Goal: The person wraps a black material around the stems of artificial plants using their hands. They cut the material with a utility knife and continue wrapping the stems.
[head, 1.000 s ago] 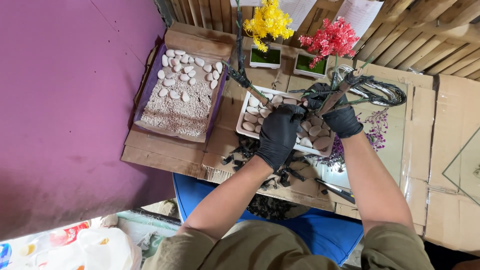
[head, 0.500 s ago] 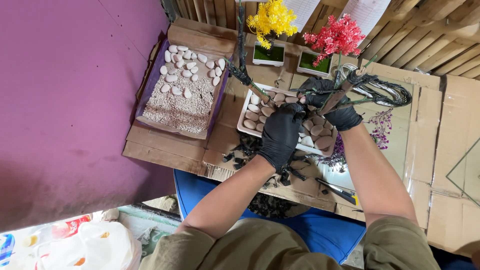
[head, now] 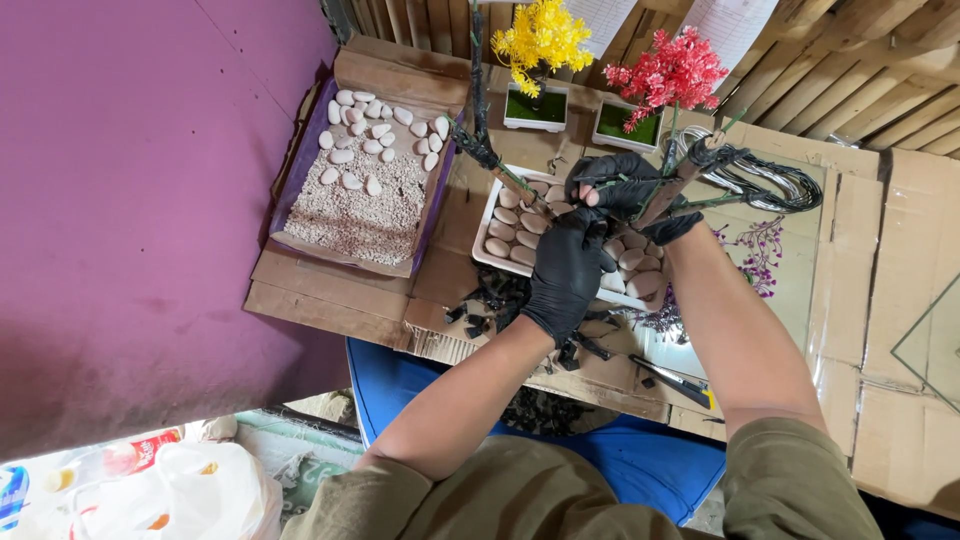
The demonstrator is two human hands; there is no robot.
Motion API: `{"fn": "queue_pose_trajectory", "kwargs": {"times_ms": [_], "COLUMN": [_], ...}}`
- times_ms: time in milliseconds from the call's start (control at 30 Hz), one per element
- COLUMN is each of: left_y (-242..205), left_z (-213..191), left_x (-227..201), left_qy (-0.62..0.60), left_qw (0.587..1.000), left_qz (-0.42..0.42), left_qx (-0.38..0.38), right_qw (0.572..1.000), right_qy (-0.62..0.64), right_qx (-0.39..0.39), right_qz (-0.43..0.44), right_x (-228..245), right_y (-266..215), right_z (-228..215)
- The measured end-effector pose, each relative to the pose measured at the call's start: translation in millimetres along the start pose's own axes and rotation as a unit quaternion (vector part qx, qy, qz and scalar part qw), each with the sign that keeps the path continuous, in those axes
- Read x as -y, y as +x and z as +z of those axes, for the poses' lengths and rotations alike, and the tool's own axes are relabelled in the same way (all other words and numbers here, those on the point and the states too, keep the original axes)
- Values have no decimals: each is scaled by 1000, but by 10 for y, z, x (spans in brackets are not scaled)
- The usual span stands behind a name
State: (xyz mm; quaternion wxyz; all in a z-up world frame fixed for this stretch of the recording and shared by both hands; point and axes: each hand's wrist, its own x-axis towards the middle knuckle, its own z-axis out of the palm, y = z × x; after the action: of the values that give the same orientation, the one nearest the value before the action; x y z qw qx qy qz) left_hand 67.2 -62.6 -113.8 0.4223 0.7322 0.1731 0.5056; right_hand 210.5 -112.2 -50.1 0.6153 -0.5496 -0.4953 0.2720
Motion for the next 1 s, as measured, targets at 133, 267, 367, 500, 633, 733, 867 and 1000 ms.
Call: {"fn": "queue_pose_trajectory", "kwargs": {"times_ms": [133, 267, 367, 500, 633, 733, 867, 1000], "left_y": [355, 728, 820, 866, 860, 653, 473, 575], "left_z": [-434, -896, -1009, -982, -897, -716, -653, -727], "left_x": [-412, -859, -970, -867, -597, -328, -339, -339], "left_qy": [-38, -120, -147, -150, -154, -155, -111, -102], "left_qw": [996, 954, 934, 921, 893, 858, 937, 948], "left_qz": [-42, -133, -159, -166, -181, -200, -135, -117], "left_qx": [74, 239, 286, 320, 382, 446, 302, 277], "right_qw": [995, 991, 988, 981, 983, 988, 879, 774], "right_qy": [51, 87, 112, 157, 85, -108, -91, -318], "right_qx": [-22, -1, -5, -10, -69, -70, -468, -542], "right_qz": [78, 98, 104, 111, 146, -81, 7, -80], "right_x": [402, 302, 310, 365, 755, 784, 1367, 1255], "right_y": [142, 186, 216, 291, 246, 40, -342, -910], "right_z": [275, 274, 335, 436, 515, 491, 1023, 1420]}}
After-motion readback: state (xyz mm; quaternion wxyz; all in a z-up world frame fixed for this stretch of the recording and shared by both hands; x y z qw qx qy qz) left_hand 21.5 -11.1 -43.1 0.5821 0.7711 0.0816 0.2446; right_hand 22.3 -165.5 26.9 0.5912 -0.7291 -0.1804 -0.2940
